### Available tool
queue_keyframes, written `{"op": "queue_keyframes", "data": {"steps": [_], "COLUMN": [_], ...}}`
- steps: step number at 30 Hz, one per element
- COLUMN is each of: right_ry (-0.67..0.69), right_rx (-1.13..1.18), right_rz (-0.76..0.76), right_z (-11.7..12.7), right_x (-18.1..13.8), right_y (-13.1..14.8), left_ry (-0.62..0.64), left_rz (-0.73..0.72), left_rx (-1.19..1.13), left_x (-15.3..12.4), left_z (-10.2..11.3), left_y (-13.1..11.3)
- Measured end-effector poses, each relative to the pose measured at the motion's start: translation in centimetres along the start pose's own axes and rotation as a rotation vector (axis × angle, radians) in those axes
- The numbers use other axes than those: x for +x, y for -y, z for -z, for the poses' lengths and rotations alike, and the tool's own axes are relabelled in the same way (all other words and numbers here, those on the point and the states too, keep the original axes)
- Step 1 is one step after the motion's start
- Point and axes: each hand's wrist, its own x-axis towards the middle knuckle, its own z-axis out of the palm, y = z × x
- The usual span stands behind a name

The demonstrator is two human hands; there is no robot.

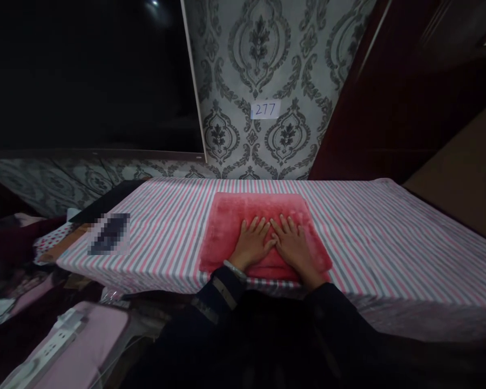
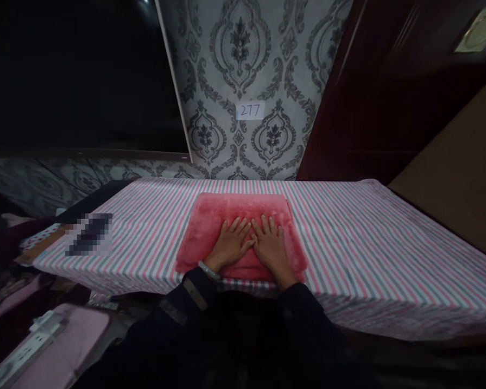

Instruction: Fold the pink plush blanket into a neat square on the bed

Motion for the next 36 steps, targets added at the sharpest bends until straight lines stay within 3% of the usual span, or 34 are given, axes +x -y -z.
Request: {"op": "queue_keyframes", "data": {"steps": [5,13,22,25,28,31,33,36], "right_ry": [-0.001,-0.01,-0.036,-0.001,-0.105,-0.258,-0.278,-0.22], "right_rx": [0.01,0.025,0.117,0.249,0.421,0.446,0.369,0.23], "right_rz": [-0.019,-0.025,-0.046,-0.041,-0.081,-0.142,-0.165,-0.188], "right_z": [0.6,1.6,1.5,1.5,2.4,3.6,3.9,2.8], "right_x": [-0.1,-0.2,0.0,1.3,3.8,5.8,6.2,5.2], "right_y": [0.4,0.8,0.9,-0.3,-2.3,-3.4,-3.1,-1.8], "left_ry": [0.043,-0.003,0.043,0.159,0.234,0.158,0.137,0.141], "left_rz": [0.005,0.025,0.213,0.26,0.228,0.061,-0.041,-0.16], "left_rx": [-0.011,0.054,0.208,0.223,0.191,0.13,0.115,0.155], "left_x": [0.2,-0.5,-4.8,-5.3,-3.0,2.2,6.0,10.3], "left_z": [0.6,1.6,4.5,6.7,9.5,11.1,10.9,8.6], "left_y": [-0.4,-0.4,4.0,5.4,5.1,2.7,0.6,-1.1]}}
